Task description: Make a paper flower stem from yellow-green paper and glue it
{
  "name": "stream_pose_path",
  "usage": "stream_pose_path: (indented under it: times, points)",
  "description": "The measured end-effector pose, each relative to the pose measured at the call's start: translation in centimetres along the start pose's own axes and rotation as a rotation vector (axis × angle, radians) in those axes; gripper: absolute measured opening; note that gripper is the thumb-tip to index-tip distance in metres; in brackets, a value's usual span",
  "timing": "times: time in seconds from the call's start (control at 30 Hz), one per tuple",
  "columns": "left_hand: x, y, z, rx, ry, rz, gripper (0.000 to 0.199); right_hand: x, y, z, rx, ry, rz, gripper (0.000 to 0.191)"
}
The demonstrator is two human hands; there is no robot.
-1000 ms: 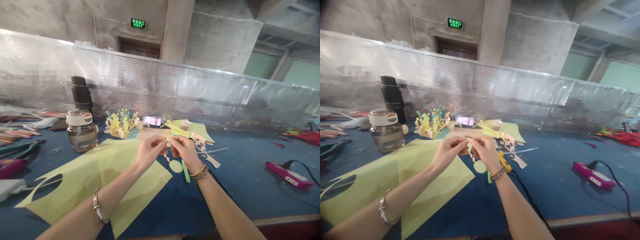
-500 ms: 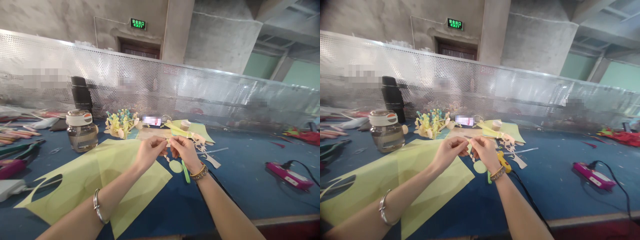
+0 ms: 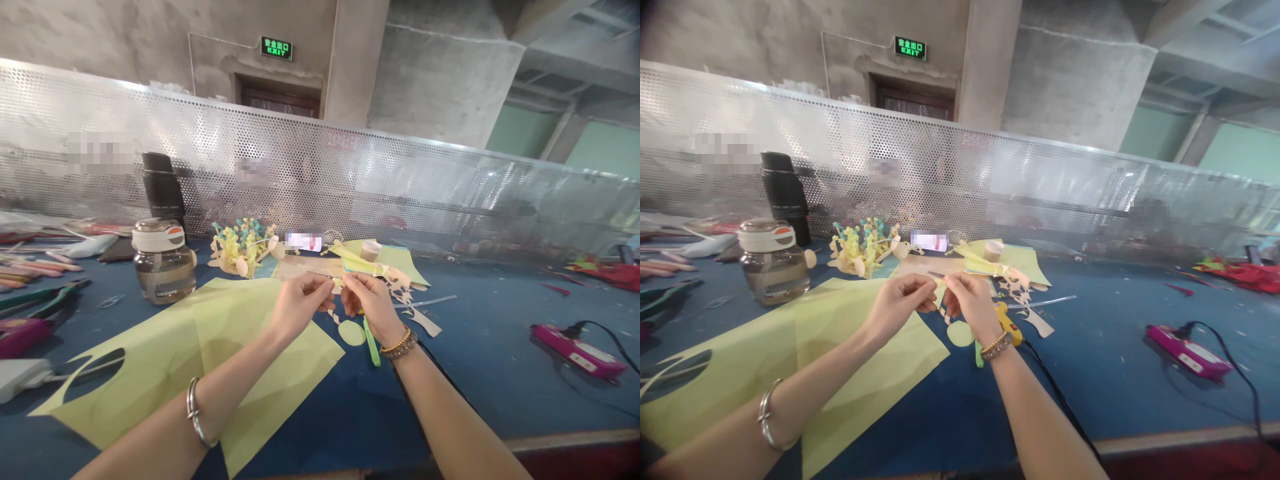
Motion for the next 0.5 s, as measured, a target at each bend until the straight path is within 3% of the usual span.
stream_pose_path:
  times: [0.5]
  points:
    - [0.22,0.03,-0.03,0.015,0.033,0.007,0.022,-0.23,0.29,0.09,-0.043,-0.015,-0.049,0.023]
Point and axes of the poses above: each hand's wrist, its own z-axis towards the middle knuckle, its own x-axis out of the palm, y = z × x, the point moved 10 cm from there along z, towards the middle knuckle, and after that the axes turned 2 degrees about y, right-handed, at the moved point
